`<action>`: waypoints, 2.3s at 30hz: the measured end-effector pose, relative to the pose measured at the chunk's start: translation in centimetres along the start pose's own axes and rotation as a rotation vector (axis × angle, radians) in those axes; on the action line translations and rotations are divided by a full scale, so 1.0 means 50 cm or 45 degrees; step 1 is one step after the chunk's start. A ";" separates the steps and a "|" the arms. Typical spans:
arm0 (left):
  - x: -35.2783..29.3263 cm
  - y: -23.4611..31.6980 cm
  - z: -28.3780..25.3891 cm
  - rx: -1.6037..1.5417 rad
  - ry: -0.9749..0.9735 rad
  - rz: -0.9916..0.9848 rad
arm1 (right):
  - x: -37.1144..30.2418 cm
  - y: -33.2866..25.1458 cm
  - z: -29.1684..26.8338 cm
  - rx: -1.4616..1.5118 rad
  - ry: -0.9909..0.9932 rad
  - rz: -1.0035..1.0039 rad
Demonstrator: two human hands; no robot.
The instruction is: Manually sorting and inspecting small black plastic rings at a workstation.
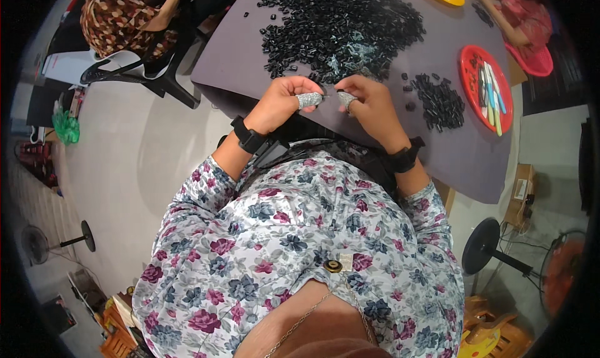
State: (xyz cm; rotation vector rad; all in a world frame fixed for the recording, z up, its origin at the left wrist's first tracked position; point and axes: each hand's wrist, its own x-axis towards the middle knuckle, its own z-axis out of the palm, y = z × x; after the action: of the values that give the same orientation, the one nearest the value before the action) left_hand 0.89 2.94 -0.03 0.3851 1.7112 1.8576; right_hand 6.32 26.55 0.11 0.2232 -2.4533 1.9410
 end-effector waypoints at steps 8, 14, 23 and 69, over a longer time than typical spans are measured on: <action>0.006 0.005 0.022 -0.097 -0.036 -0.024 | -0.011 -0.028 0.019 0.241 -0.044 0.136; 0.019 0.001 0.016 -0.023 -0.058 0.006 | -0.013 -0.042 0.001 0.369 0.087 0.130; 0.028 0.001 0.026 -0.061 -0.125 0.054 | -0.010 -0.026 0.002 0.065 0.025 -0.011; -0.007 0.050 0.064 0.908 -0.120 0.457 | -0.008 -0.005 0.021 -0.682 -0.074 -0.481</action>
State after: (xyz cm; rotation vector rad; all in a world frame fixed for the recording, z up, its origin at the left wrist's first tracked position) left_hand 2.43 5.30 2.88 1.0995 2.3124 1.3462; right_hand 6.81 25.52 0.05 0.6729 -2.6099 1.1073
